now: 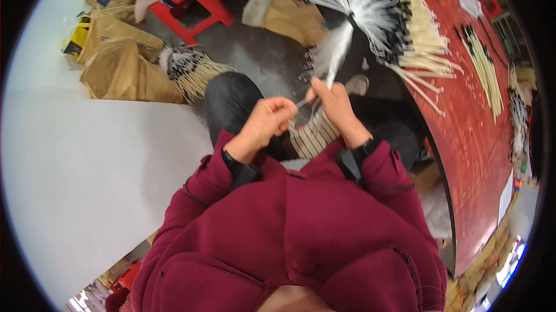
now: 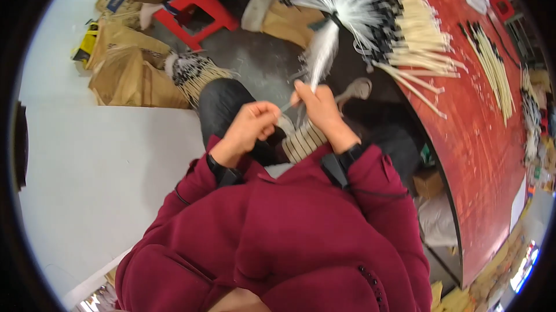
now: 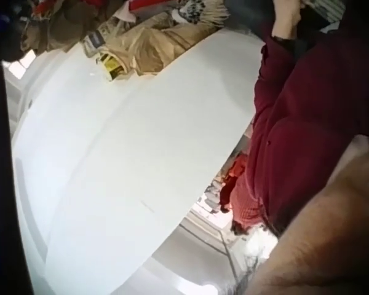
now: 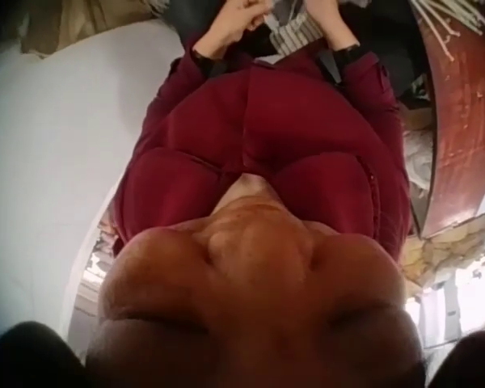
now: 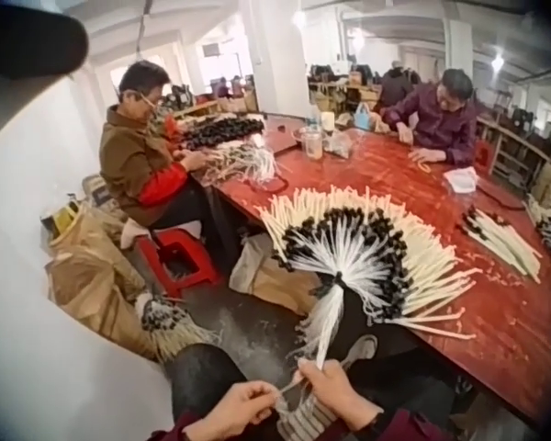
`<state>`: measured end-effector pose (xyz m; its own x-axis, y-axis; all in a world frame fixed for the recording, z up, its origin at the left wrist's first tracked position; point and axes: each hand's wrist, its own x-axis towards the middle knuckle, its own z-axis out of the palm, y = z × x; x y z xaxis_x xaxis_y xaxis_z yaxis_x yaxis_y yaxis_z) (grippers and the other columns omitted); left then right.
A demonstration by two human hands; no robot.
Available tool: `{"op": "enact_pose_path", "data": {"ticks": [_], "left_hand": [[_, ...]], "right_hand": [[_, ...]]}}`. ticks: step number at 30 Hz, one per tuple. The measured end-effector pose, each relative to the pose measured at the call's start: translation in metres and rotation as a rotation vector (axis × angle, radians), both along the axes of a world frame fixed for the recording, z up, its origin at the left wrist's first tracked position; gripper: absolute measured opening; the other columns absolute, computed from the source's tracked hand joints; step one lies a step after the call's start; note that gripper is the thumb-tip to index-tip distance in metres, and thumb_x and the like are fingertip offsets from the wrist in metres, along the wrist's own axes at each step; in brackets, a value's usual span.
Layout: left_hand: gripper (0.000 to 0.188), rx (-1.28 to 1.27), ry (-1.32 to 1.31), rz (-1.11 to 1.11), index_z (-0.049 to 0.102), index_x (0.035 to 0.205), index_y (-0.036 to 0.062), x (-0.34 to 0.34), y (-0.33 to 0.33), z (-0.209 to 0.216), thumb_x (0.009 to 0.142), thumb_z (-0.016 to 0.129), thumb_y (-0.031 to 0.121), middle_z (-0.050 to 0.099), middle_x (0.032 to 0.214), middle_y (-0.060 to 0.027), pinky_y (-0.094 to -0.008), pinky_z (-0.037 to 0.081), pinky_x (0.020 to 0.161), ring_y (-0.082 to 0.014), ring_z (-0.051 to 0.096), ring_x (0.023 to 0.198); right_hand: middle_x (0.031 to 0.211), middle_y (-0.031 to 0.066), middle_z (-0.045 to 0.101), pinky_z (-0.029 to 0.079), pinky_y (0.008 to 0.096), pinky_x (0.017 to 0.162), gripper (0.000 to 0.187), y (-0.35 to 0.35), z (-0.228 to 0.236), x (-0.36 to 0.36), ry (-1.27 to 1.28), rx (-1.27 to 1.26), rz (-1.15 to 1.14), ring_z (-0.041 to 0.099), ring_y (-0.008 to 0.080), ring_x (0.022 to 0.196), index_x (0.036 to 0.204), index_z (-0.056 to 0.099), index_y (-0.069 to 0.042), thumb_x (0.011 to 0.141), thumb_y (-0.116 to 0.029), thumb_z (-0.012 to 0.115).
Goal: Manually tie feathers and sticks together using string to assemble feather fans.
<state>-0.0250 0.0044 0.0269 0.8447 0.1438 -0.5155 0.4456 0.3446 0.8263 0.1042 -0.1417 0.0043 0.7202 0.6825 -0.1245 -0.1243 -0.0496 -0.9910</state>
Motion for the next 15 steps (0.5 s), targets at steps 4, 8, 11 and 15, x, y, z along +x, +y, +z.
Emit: {"op": "enact_pose_path", "data": {"ticks": [4,8,11,15], "left_hand": [[0.012,-0.131,-0.21,0.022,0.061,0.094,0.0051,0.005,-0.014,0.013,0.089,0.06,0.015,0.054,0.068,0.0046,-0.016,0.036,0.05,-0.0019,0.047,0.059],[0.012,-0.163,-0.309,0.139,0.063,0.092,0.0035,0.038,-0.031,0.02,0.088,0.06,0.014,0.06,0.073,0.0019,-0.0175,0.04,0.054,-0.0041,0.053,0.063],[0.011,0.141,-0.464,0.174,0.064,0.09,0.003,0.047,-0.021,-0.011,0.086,0.061,0.013,0.063,0.075,-0.0015,-0.0212,0.044,0.055,-0.0081,0.057,0.065],[0.01,0.906,-0.708,0.176,0.064,0.088,0.0027,0.041,-0.013,-0.023,0.082,0.063,0.011,0.064,0.075,-0.0061,-0.027,0.047,0.056,-0.0171,0.061,0.066]], "right_hand": [[0.054,-0.0012,0.051,0.036,0.0258,0.051,0.045,-0.005,-0.011,0.002,-0.044,-0.077,-0.007,0.047,0.0076,0.053,0.059,0.055,-0.004,0.095,-0.03,0.049],[0.05,-0.0016,0.047,0.032,0.0257,0.048,0.049,0.001,0.002,-0.012,-0.015,-0.068,-0.105,0.044,0.0074,0.05,0.052,0.05,-0.005,0.095,-0.029,0.048],[0.05,-0.0019,0.046,0.031,0.0253,0.047,0.049,-0.003,-0.017,-0.011,0.079,-0.102,-0.099,0.042,0.0076,0.048,0.051,0.049,-0.006,0.094,-0.028,0.048],[0.049,-0.0014,0.043,0.03,0.0244,0.048,0.048,-0.003,-0.025,-0.008,0.148,-0.093,-0.026,0.039,0.0082,0.048,0.051,0.045,-0.008,0.095,-0.026,0.044]]}}
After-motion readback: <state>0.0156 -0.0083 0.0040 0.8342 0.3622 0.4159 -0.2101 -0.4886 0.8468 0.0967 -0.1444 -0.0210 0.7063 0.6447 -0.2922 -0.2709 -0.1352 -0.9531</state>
